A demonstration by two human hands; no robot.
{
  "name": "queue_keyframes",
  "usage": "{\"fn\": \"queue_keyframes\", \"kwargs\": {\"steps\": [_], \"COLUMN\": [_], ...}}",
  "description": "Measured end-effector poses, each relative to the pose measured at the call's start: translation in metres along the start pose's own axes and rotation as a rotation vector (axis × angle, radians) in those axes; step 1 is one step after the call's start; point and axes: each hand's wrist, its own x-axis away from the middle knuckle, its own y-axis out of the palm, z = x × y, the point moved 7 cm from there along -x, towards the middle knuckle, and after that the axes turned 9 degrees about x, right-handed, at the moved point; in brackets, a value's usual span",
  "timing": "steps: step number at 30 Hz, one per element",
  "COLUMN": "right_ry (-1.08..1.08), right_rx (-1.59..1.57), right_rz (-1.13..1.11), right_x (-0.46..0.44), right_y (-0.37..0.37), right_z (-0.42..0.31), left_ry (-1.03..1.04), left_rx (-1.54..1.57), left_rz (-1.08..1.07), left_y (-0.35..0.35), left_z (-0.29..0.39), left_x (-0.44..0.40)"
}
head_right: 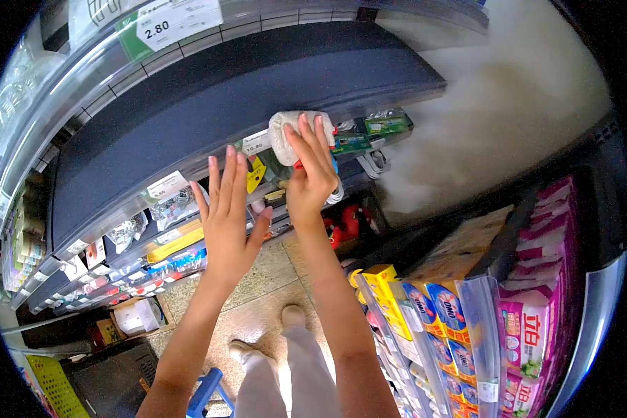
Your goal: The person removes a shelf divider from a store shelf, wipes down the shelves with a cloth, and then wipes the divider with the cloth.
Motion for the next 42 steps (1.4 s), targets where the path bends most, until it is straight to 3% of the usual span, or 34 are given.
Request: {"fn": "queue_keyframes", "kwargs": {"steps": [11,22,30,42], "right_ry": [0.096,0.324,0.322,0.516], "right_rx": [0.083,-0.091,0.063,0.121], "right_rz": [0.169,0.413,0.547,0.738], "right_x": [-0.031,-0.064,-0.094,-0.124], "right_y": [-0.024,-0.044,-0.065,-0.092], "right_z": [0.057,0.131,0.182,0.246], "left_ry": [0.127,0.073,0.044,0.02], "left_rx": [-0.044,-0.217,-0.294,-0.337], "left_rz": [-0.101,-0.143,-0.179,-0.235], "left_y": [0.029,0.044,0.05,0.053], "left_z": [0.024,0.024,0.019,0.014], "left_x": [-0.035,-0.045,-0.045,-0.046]}}
